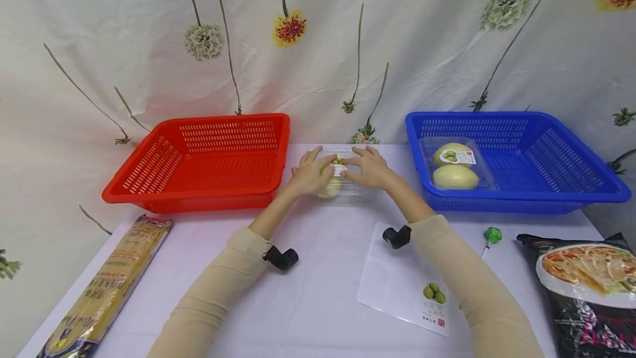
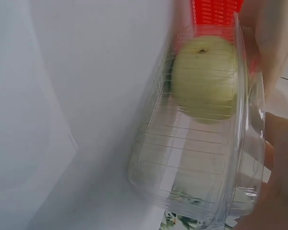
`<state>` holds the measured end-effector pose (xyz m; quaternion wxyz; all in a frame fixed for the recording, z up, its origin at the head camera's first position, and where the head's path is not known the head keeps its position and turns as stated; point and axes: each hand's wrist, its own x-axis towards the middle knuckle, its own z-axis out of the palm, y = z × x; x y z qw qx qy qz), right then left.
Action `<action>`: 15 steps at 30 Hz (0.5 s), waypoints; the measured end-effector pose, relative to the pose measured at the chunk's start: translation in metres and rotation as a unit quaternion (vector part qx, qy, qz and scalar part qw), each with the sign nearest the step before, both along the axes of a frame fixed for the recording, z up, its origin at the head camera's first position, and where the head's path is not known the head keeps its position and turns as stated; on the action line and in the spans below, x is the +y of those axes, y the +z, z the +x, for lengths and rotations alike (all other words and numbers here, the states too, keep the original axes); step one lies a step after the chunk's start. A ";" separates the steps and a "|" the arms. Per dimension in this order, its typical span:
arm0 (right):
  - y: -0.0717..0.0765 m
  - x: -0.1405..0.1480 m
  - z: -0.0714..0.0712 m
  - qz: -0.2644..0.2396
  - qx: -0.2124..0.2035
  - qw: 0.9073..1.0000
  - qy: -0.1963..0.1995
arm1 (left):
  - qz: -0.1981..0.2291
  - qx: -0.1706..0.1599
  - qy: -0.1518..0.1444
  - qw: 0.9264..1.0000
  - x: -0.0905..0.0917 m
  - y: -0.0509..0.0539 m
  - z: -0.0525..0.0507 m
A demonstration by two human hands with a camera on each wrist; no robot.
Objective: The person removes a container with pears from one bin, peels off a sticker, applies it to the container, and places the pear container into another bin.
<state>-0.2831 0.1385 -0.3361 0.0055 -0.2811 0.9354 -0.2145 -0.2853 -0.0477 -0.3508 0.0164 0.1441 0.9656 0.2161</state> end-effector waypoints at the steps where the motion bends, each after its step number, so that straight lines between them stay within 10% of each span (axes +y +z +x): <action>1: 0.000 0.000 0.002 0.000 0.000 1.000 0.002 | 0.001 0.003 0.005 1.000 0.001 0.000 0.000; 9: 0.000 0.015 0.036 -0.061 0.021 0.998 0.020 | 0.141 0.034 0.085 0.986 0.002 -0.009 -0.004; 12: -0.005 0.021 0.052 -0.102 0.031 0.994 -0.016 | 0.234 0.016 0.150 0.960 0.001 -0.015 -0.011; 15: -0.014 0.024 0.066 -0.162 0.043 0.982 -0.090 | 0.340 -0.038 0.203 0.918 -0.003 -0.018 -0.018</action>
